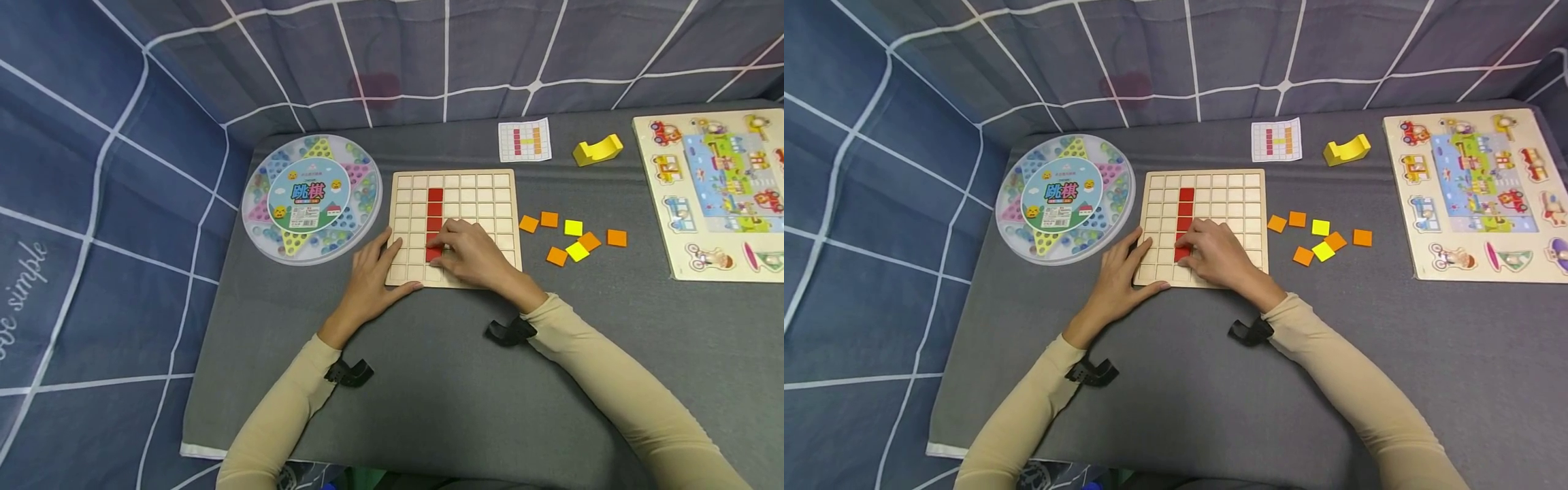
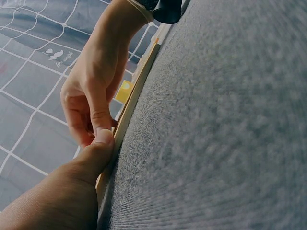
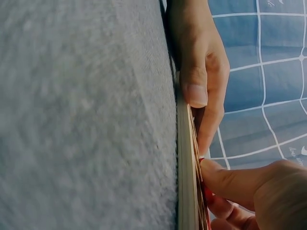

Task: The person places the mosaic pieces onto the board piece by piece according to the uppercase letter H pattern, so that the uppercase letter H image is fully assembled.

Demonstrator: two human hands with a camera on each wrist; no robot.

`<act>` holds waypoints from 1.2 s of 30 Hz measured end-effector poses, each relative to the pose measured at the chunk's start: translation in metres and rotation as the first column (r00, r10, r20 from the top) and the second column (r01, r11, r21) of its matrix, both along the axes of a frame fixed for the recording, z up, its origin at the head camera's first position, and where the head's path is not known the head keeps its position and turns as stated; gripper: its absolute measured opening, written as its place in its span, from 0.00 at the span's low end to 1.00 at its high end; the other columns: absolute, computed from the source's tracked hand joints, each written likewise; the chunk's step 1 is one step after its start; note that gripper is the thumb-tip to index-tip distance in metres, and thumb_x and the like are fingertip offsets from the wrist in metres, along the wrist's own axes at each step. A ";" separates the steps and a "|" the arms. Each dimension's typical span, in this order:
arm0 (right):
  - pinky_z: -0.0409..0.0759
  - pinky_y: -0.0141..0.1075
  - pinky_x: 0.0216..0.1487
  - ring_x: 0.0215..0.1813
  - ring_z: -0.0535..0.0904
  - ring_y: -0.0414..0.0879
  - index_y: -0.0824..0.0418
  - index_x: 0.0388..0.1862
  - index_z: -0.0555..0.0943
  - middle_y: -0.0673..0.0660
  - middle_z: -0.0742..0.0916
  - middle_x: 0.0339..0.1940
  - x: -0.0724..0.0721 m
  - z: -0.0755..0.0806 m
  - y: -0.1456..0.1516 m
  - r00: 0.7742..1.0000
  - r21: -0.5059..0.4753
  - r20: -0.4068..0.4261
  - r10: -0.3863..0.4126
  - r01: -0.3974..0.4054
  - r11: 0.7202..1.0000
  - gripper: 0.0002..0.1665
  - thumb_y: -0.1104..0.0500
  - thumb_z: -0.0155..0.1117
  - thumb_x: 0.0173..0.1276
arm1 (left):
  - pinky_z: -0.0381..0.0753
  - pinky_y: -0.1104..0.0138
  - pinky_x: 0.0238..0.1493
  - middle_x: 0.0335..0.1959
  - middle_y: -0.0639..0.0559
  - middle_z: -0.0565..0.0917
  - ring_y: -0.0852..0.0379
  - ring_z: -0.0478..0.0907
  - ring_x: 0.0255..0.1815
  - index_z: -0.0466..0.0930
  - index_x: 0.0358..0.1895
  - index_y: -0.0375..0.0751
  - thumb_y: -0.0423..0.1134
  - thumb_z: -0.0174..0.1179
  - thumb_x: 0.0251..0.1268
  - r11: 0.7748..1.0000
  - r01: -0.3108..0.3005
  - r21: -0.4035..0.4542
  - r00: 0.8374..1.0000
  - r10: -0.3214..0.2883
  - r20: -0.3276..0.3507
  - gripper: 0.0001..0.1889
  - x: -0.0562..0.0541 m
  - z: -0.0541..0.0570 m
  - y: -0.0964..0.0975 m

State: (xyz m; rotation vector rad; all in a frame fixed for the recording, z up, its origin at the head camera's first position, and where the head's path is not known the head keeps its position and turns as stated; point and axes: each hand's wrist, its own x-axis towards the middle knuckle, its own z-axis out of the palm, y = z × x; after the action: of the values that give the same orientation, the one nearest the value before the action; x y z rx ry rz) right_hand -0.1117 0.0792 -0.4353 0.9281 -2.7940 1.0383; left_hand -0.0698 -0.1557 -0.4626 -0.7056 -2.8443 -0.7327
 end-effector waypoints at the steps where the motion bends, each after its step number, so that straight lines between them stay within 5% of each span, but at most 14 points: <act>1: 0.66 0.42 0.40 0.36 0.75 0.46 0.56 0.43 0.88 0.51 0.82 0.35 0.000 0.000 0.000 1.000 0.004 -0.004 -0.001 0.001 1.000 0.15 0.56 0.77 0.56 | 0.60 0.45 0.64 0.76 0.39 0.58 0.39 0.60 0.72 0.65 0.72 0.38 0.59 0.71 0.52 1.000 0.001 0.002 1.000 -0.001 0.000 0.47 0.000 0.000 0.000; 16: 0.62 0.40 0.37 0.30 0.71 0.43 0.55 0.39 0.90 0.50 0.80 0.30 0.000 -0.003 0.000 1.000 -0.033 -0.001 -0.004 0.004 0.999 0.14 0.57 0.80 0.53 | 0.59 0.45 0.65 0.76 0.38 0.59 0.39 0.60 0.72 0.65 0.72 0.38 0.59 0.72 0.51 1.000 0.004 0.010 1.000 -0.004 -0.006 0.47 -0.002 0.000 0.001; 36: 0.64 0.42 0.40 0.35 0.74 0.44 0.54 0.39 0.90 0.50 0.82 0.32 0.000 -0.004 0.001 1.000 -0.029 -0.011 0.003 -0.003 1.000 0.14 0.55 0.80 0.52 | 0.59 0.45 0.65 0.76 0.38 0.58 0.40 0.60 0.72 0.64 0.72 0.38 0.58 0.72 0.51 1.000 -0.002 0.002 1.000 0.002 0.003 0.48 0.000 0.000 0.000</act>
State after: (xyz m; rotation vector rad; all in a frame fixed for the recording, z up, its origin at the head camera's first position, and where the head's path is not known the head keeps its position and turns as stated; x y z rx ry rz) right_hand -0.1120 0.0798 -0.4389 0.9325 -2.7619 1.0673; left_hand -0.0702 -0.1554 -0.4625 -0.7016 -2.8460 -0.7362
